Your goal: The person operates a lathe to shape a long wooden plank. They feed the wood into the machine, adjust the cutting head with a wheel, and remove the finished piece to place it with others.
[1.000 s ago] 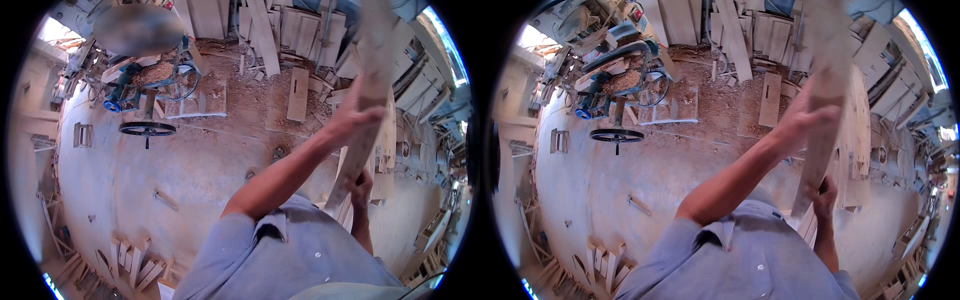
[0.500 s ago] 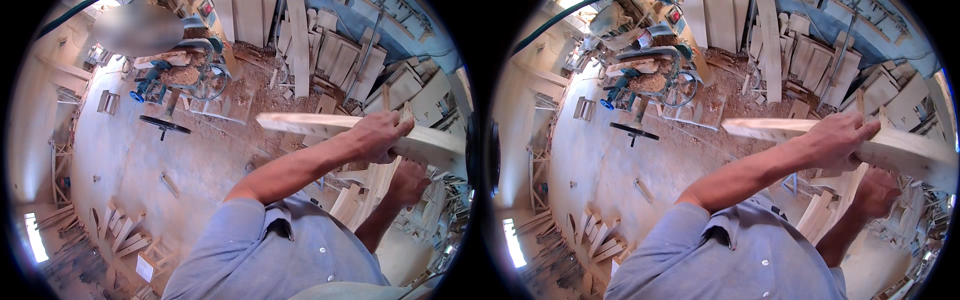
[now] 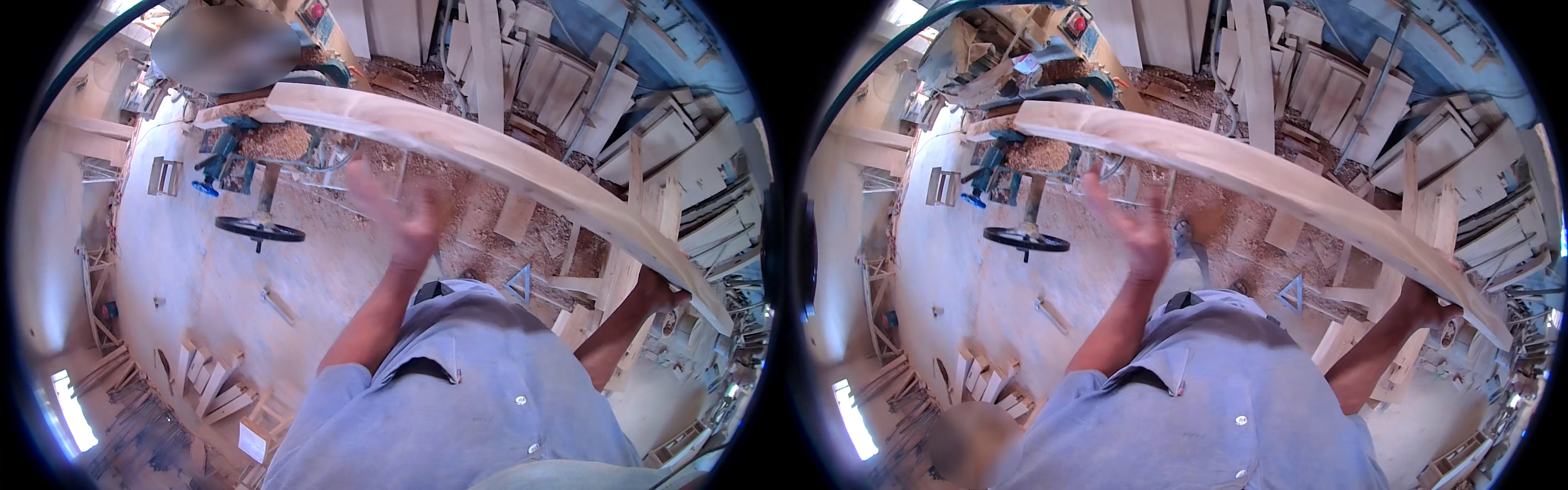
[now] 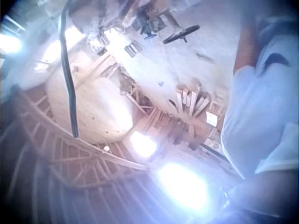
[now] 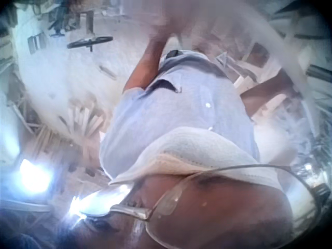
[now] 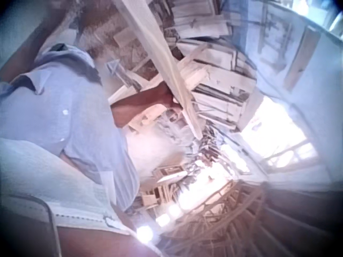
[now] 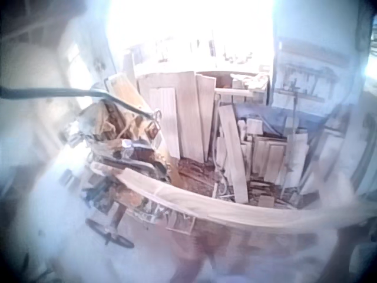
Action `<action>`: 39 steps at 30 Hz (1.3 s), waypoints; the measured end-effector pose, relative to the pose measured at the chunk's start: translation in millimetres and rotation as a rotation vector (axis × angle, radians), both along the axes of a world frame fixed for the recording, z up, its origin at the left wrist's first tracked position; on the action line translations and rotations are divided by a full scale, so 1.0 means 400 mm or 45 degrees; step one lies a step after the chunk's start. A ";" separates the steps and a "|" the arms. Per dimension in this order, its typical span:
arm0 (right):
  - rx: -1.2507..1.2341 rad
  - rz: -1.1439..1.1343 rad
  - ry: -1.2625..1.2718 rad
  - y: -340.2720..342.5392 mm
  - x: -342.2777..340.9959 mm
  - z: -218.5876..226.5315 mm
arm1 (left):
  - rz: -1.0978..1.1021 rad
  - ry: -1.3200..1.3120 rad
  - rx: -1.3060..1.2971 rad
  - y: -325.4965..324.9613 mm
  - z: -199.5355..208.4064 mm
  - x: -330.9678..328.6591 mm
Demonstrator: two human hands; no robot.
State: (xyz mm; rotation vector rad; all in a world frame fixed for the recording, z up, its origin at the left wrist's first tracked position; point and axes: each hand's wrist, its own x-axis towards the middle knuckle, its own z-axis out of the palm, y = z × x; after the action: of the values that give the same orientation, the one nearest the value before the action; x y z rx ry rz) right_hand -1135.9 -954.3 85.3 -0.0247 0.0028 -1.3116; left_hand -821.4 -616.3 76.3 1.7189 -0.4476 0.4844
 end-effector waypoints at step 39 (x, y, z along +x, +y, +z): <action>0.770 0.447 1.248 0.045 0.620 -0.360 | 0.594 0.257 0.710 0.229 -0.287 0.800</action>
State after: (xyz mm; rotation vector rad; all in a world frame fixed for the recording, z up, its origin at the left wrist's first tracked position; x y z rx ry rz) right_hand -887.9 -936.5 -58.8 -0.1424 1.1728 -0.7982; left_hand -501.3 -524.6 -38.6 2.4048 -0.0210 0.5405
